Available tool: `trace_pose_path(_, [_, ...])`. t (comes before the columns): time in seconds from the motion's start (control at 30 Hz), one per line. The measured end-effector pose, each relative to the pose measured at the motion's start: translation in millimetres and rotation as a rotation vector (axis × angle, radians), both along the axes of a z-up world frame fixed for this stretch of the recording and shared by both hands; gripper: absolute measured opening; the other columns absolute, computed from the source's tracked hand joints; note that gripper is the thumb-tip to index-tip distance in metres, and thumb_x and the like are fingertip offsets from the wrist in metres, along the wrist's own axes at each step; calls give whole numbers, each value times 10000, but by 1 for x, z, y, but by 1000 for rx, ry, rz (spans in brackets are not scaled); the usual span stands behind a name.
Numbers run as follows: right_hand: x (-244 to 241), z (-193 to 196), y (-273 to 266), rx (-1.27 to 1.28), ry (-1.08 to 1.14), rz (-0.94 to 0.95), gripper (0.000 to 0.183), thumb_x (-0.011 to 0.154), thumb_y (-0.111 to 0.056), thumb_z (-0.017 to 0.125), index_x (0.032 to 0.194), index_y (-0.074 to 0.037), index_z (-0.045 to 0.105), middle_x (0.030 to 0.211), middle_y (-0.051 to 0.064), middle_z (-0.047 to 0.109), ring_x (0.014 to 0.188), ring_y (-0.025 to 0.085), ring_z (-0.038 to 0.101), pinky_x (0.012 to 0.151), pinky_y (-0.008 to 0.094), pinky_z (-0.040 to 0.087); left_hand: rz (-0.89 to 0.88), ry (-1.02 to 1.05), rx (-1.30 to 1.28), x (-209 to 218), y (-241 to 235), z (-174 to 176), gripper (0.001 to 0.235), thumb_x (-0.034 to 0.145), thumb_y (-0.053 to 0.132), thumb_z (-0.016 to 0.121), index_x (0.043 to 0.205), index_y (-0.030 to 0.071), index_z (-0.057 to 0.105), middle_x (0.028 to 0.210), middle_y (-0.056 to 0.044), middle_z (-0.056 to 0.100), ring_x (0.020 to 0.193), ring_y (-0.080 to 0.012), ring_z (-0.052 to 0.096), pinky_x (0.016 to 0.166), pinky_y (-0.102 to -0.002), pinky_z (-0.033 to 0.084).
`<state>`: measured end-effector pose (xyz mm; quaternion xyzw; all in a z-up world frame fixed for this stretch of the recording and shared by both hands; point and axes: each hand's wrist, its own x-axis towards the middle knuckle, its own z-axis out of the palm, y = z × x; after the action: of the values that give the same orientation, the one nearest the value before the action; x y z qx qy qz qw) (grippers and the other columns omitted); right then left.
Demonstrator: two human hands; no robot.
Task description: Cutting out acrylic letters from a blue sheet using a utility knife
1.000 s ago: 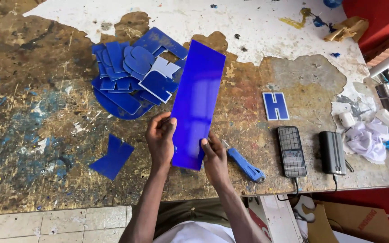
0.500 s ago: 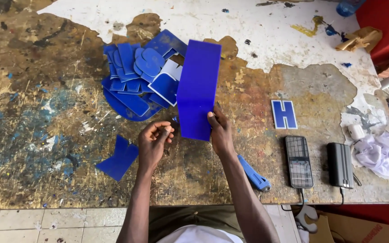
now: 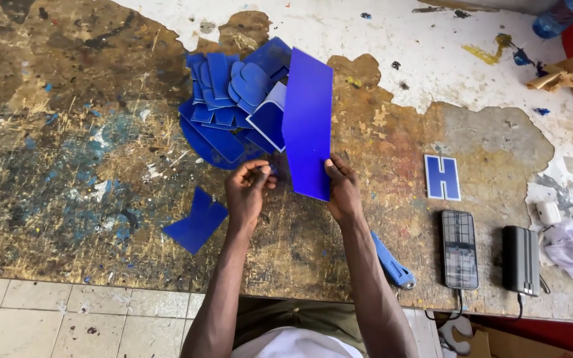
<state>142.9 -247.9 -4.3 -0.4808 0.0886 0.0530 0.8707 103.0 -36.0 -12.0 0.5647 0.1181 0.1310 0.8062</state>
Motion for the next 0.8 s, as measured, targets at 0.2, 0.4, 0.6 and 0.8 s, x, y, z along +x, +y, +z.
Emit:
trace_pose_path(0.2, [-12,45,16,-357,-181,29,392,1106,-105,756,1469,40,726,1232,121,764,1080,181,727,835,293,622,-60,17,33,-32,4,26,209,1153,137,690,1162,-40,800,824,-170,762,719,-200,783,614,-296,679])
trace_pose_path(0.4, [-26,45,-2,-874,-599,-9,390,1135,-138,729,1505,-17,741,1354,240,678,1289,428,716,1045,526,649,-88,-14,160,-38,-14,5,319,1172,266,703,975,31,790,619,-101,669,567,-136,678,494,-226,518])
trace_pose_path(0.6, [-82,39,11,-704,-637,61,371,1049,7,794,1411,-61,835,1156,161,782,1040,268,802,808,331,661,-213,13,268,-34,-50,-6,540,1193,428,657,832,48,790,579,-94,615,578,-164,615,562,-300,498])
trace_pose_path(0.8, [-80,23,-5,-895,-639,-135,200,1066,-26,782,1239,-36,881,1162,156,778,969,285,813,794,363,663,-468,135,368,-54,-61,68,842,1210,666,333,770,83,753,550,-95,616,524,-189,574,604,-353,484])
